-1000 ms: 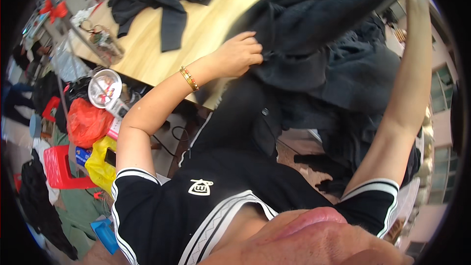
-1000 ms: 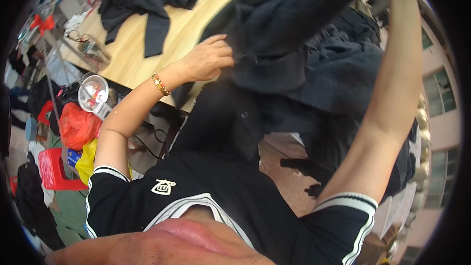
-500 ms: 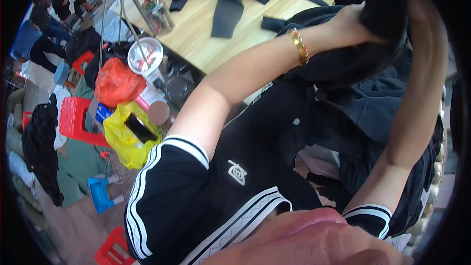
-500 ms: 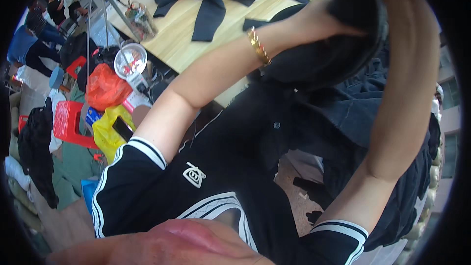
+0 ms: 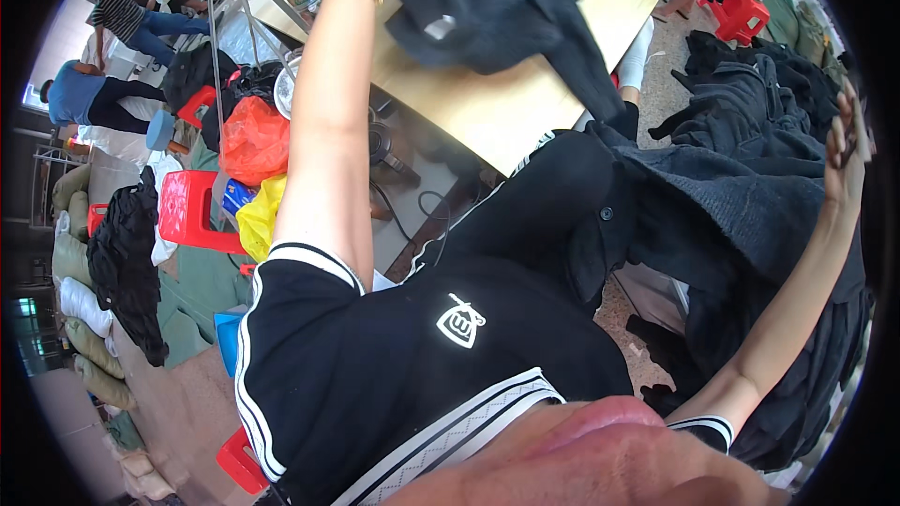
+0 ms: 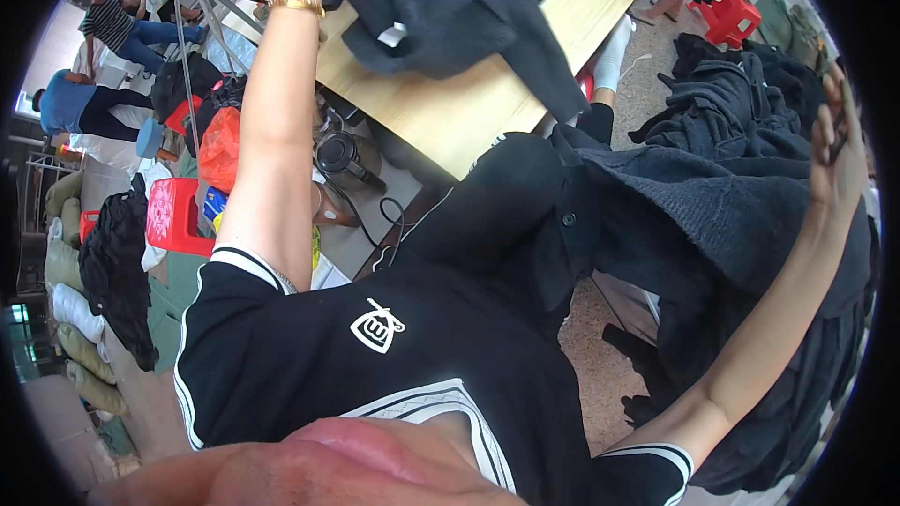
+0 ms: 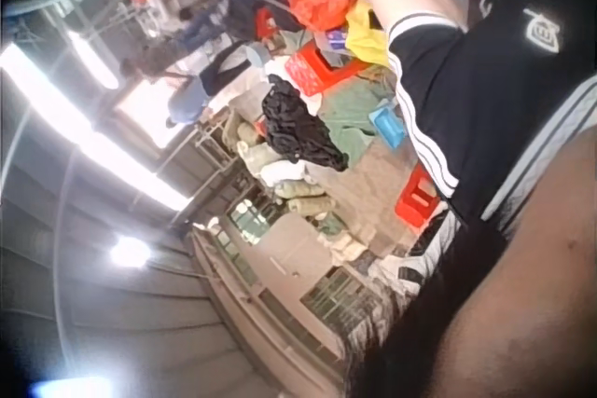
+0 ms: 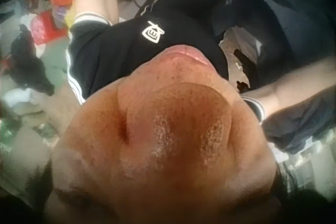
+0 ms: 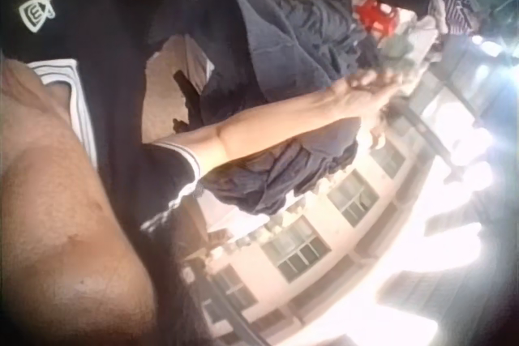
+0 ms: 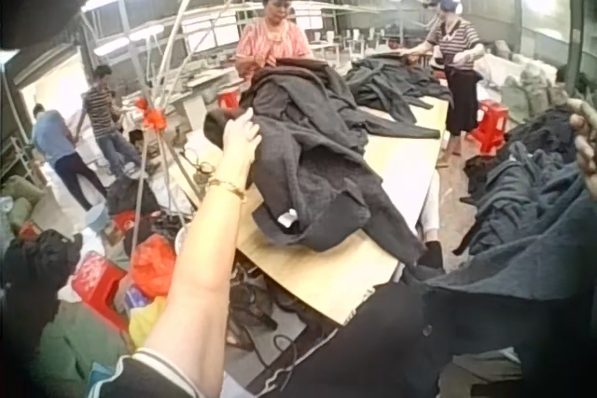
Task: The person trims loose threads from knit garments using thread clippers, cutting excess threads around buttons and seams.
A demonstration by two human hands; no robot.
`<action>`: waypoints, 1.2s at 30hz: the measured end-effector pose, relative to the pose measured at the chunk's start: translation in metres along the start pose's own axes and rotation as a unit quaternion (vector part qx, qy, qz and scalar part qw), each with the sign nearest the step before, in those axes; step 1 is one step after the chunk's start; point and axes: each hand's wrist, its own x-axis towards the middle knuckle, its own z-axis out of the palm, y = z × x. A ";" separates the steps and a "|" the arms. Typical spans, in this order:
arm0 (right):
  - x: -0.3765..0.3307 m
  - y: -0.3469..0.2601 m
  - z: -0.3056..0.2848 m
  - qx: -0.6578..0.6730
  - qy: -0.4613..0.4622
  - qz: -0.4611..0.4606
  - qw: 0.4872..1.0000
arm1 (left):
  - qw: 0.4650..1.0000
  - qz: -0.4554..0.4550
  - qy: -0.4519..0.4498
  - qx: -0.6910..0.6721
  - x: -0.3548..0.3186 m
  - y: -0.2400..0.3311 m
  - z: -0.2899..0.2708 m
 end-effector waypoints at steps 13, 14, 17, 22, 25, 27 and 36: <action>-0.087 0.094 -0.061 0.051 0.073 0.155 0.984 | 0.764 0.231 -0.324 0.509 -0.288 -0.167 -0.038; -0.089 0.122 -0.059 0.061 0.077 0.172 0.980 | 0.690 0.269 -0.312 0.596 -0.291 -0.184 -0.059; -0.111 0.131 -0.040 0.053 0.050 0.170 0.983 | 0.604 0.238 -0.353 0.674 -0.299 -0.175 -0.064; -0.129 0.138 -0.040 0.016 0.008 0.120 0.993 | 0.606 0.231 -0.328 0.687 -0.298 -0.180 -0.053; -0.142 0.128 -0.033 -0.015 0.028 0.103 0.994 | 0.610 0.242 -0.331 0.678 -0.300 -0.184 -0.050; -0.149 0.134 -0.026 -0.017 0.036 0.089 0.995 | 0.603 0.243 -0.348 0.675 -0.294 -0.185 -0.058; -0.182 0.145 -0.005 -0.128 -0.010 0.062 0.990 | 0.607 0.276 -0.346 0.660 -0.291 -0.189 -0.066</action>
